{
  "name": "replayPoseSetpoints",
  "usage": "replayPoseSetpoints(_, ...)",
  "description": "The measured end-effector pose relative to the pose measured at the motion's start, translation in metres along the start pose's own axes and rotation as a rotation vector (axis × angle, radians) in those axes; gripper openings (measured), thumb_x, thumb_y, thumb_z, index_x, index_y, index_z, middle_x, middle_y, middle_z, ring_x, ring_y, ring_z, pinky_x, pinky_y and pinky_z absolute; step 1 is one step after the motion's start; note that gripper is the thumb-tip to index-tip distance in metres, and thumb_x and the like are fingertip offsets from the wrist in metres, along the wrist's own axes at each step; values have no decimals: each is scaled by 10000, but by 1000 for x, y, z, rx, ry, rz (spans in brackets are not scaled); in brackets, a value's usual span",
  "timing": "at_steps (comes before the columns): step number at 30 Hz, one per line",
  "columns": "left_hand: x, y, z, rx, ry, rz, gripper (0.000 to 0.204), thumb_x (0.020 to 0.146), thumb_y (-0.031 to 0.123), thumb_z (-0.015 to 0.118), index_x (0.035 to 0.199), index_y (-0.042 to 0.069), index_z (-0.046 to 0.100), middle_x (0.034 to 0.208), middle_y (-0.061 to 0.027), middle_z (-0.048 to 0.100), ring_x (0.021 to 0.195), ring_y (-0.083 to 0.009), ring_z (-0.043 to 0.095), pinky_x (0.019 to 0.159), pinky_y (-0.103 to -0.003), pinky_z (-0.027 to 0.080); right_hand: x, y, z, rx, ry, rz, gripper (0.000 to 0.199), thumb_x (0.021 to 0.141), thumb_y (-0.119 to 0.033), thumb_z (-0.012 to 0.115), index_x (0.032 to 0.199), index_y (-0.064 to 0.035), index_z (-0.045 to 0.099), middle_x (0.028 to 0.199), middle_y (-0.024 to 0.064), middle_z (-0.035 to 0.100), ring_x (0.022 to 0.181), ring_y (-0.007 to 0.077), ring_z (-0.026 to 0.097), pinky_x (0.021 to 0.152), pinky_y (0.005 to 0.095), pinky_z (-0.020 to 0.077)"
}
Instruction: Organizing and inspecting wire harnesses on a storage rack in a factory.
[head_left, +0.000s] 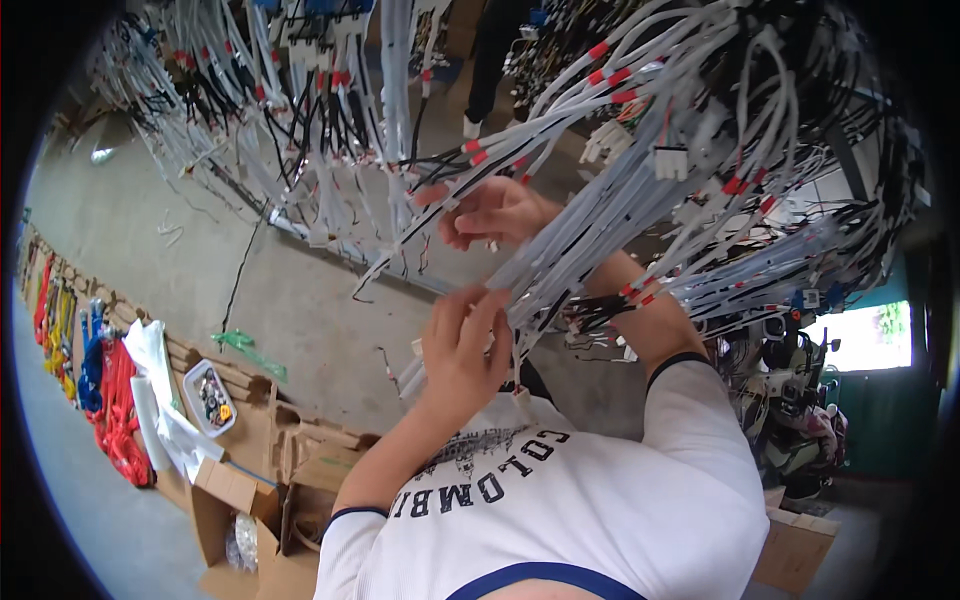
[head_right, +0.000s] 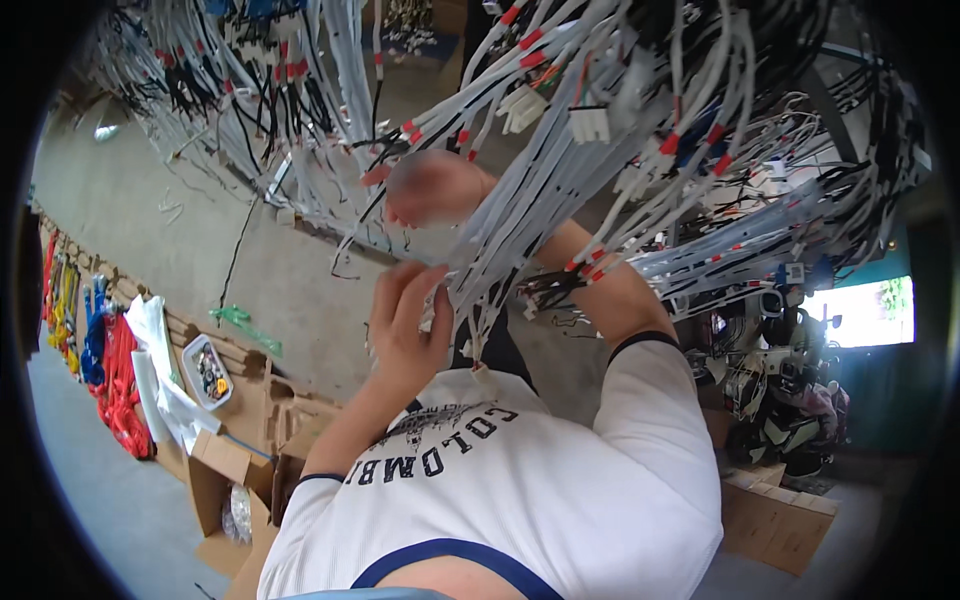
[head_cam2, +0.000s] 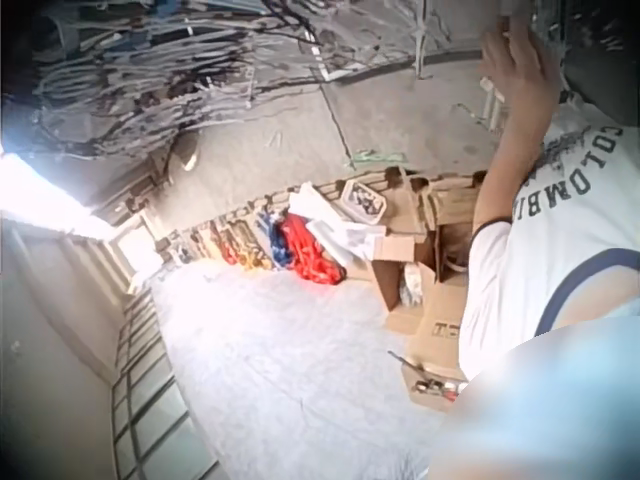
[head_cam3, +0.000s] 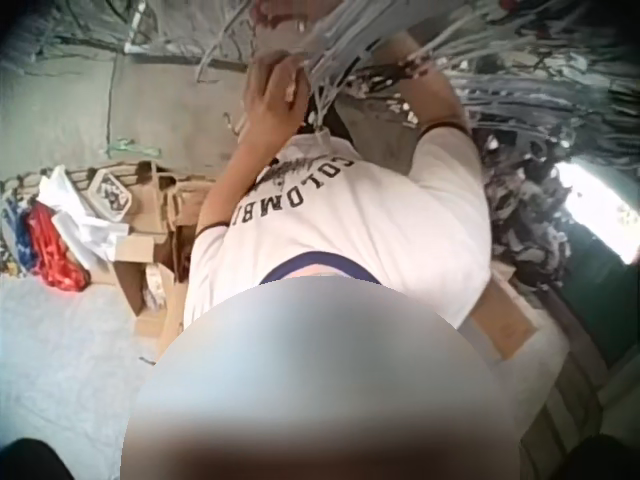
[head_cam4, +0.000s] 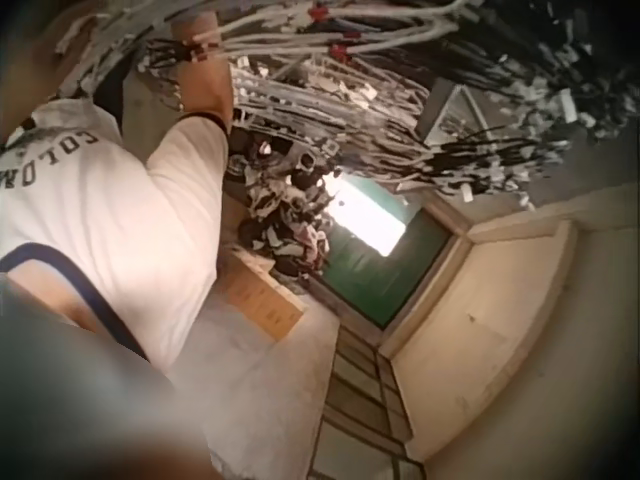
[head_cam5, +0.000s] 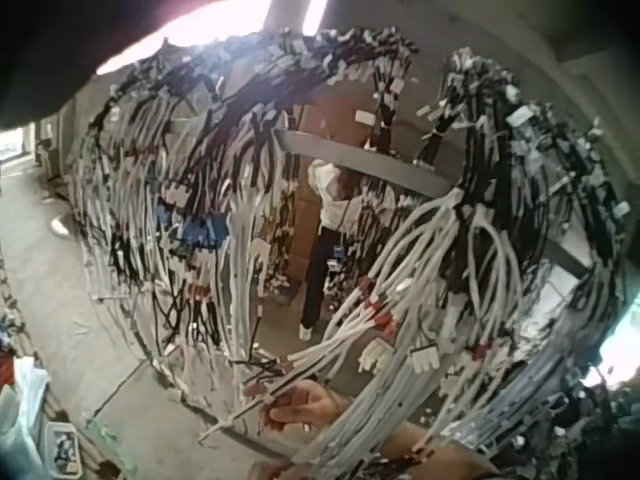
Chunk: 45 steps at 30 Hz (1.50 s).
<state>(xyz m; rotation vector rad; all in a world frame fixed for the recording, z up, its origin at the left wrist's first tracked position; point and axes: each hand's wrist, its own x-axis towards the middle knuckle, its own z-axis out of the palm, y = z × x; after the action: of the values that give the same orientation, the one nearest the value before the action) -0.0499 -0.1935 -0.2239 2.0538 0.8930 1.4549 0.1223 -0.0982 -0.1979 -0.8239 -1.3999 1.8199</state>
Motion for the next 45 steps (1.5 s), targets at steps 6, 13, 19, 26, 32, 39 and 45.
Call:
replayPoseSetpoints(6,12,12,15,58,-95,25,300,775,62,692,1051,6,589,873,-129,620,752,-289,614,645,-367,492,4,-2,-2,89,68,-34,386,904,-161,606,1267,-49,537,912,31,640,824,95,595,764,258,490)
replayPoseSetpoints(13,4,5,19,-5,-284,-210,284,761,142,737,921,-3,553,786,-149,592,702,-302,580,644,-355,461,1,0,-1,99,271,45,455,883,-206,637,1286,-40,505,958,68,638,891,137,601,845,287,474)
replayPoseSetpoints(19,20,-9,-38,-866,-576,-709,114,878,74,625,915,-22,576,729,-29,581,646,-83,578,583,-211,432,3,2,-13,121,153,107,273,879,-221,651,1058,-32,568,847,94,658,776,176,651,749,320,527)
replayPoseSetpoints(26,9,-71,-76,-494,-840,-473,165,853,95,657,975,-7,610,840,-15,628,813,-89,571,746,-260,443,6,-7,-6,15,177,171,185,882,-174,636,987,-66,528,745,76,645,657,148,626,609,265,492)
replayPoseSetpoints(32,2,-73,-117,-634,-828,-524,193,830,138,683,969,18,623,875,-24,624,840,-92,544,740,-251,410,5,-14,10,-87,103,217,179,897,-201,599,945,-65,493,757,99,648,579,122,588,519,239,457)
replayPoseSetpoints(39,-16,-67,-125,-707,-821,-532,186,737,-45,569,916,1,595,1133,-80,554,964,-158,516,870,-297,407,7,-5,0,-10,-51,203,203,893,-244,617,926,-79,502,651,23,567,489,75,497,428,207,347)
replayPoseSetpoints(45,-18,-62,-147,210,-129,-225,447,559,-97,508,969,50,610,1327,-139,439,1235,-355,388,1026,-435,323,3,-14,8,-17,-117,322,277,915,-208,551,1119,-21,558,735,120,642,488,91,491,444,199,353)
